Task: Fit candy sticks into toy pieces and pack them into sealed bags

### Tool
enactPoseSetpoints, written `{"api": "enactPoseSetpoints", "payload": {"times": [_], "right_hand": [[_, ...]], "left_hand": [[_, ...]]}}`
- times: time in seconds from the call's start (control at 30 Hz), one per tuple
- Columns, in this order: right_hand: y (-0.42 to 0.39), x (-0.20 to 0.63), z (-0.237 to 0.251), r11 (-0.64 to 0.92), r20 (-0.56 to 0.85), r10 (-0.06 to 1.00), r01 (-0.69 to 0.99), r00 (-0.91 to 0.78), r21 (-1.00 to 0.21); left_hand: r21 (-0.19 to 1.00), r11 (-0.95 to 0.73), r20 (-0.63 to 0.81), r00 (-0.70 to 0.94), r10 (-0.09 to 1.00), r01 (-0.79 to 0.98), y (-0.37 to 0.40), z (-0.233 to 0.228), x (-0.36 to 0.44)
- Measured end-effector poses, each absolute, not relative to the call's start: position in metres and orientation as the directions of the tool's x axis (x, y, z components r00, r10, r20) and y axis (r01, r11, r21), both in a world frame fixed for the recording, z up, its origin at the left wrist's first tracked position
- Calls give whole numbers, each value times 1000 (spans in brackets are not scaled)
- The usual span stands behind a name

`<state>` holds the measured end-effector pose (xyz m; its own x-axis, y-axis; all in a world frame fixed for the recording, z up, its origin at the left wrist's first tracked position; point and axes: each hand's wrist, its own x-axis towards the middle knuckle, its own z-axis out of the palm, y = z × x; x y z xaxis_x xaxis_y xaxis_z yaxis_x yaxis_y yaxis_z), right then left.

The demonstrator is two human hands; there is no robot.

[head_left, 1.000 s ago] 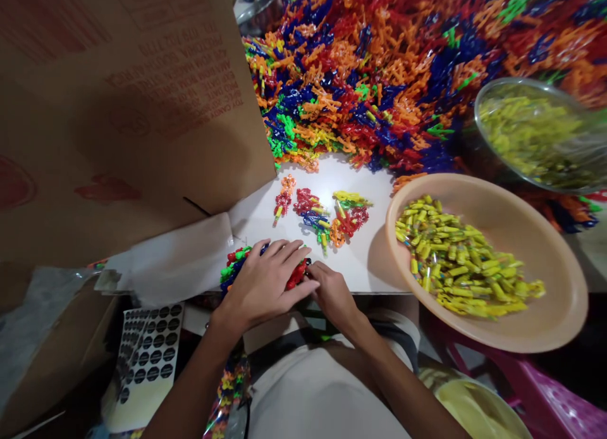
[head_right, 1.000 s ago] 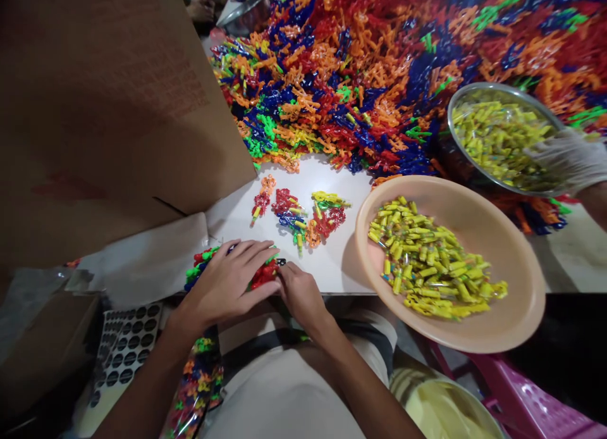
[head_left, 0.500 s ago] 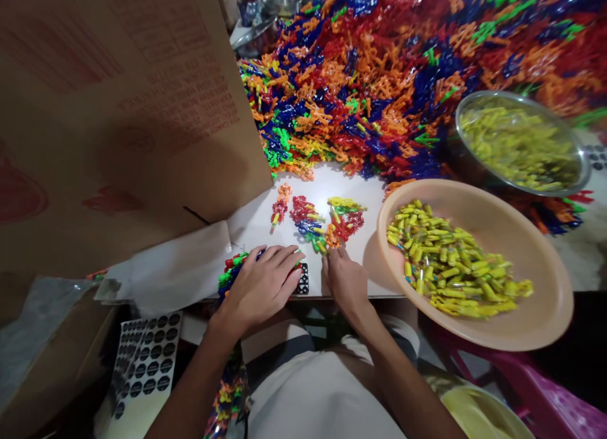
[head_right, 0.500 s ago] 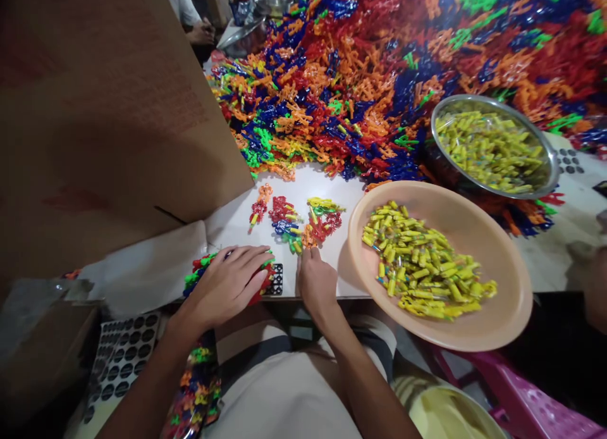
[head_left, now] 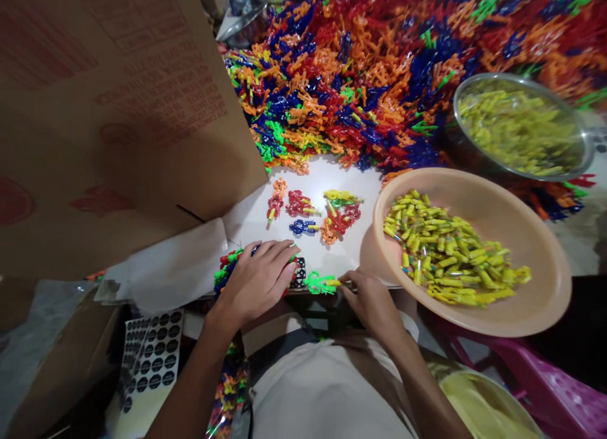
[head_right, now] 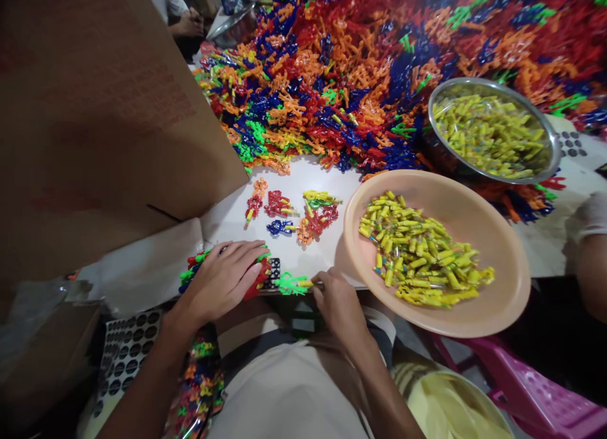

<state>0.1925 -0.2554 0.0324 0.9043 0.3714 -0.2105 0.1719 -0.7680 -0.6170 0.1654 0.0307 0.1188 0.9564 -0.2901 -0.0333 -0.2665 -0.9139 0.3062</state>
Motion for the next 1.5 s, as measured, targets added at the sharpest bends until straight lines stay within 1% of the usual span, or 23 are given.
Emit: {"api": "enactPoseSetpoints", "payload": {"times": [0.13,0.23,0.33,0.43,0.6,0.7,0.8,1.03,1.17,1.27,1.4,1.43,1.5], "right_hand": [[-241,186,27,-647,-199,444,158,874,-746],[-217,176,23,-546,-157,509,176,846,-819],[-193,171,18,-475,-86,540,219,837,-853],[-180,171,15,-446,-21,550,273,835,-852],[-183,172,10,-412,71,608,390,791,-823],[-184,167,7,-408,93,636,435,766,-803],[-183,164,3,-429,97,634,454,767,-781],[-176,163,9,-545,25,626,460,779,-701],[-168,165,14,-612,-39,619,451,784,-650],[-167,169,21,-634,-67,637,472,768,-612],[-179,198,37,-615,-74,700,547,711,-568],[-183,210,42,-622,-68,700,559,711,-548],[-188,238,51,-668,-44,662,563,748,-486]], "left_hand": [[307,-914,-34,957,-288,-265,31,120,165],[312,-913,-41,957,-288,-262,30,121,165],[316,-914,-44,958,-283,-256,30,120,165],[314,-914,-43,958,-283,-256,30,120,164],[304,-915,-38,956,-291,-266,30,121,164],[306,-914,-42,956,-292,-266,31,121,165],[303,-916,-43,956,-289,-264,31,121,165],[335,-908,-35,960,-279,-251,30,120,163],[320,-907,8,958,-285,-273,29,117,161],[297,-912,23,956,-291,-284,28,115,161],[277,-918,16,957,-289,-282,26,116,161],[276,-918,16,957,-291,-284,26,116,161],[277,-918,22,956,-291,-286,25,117,161]]}}
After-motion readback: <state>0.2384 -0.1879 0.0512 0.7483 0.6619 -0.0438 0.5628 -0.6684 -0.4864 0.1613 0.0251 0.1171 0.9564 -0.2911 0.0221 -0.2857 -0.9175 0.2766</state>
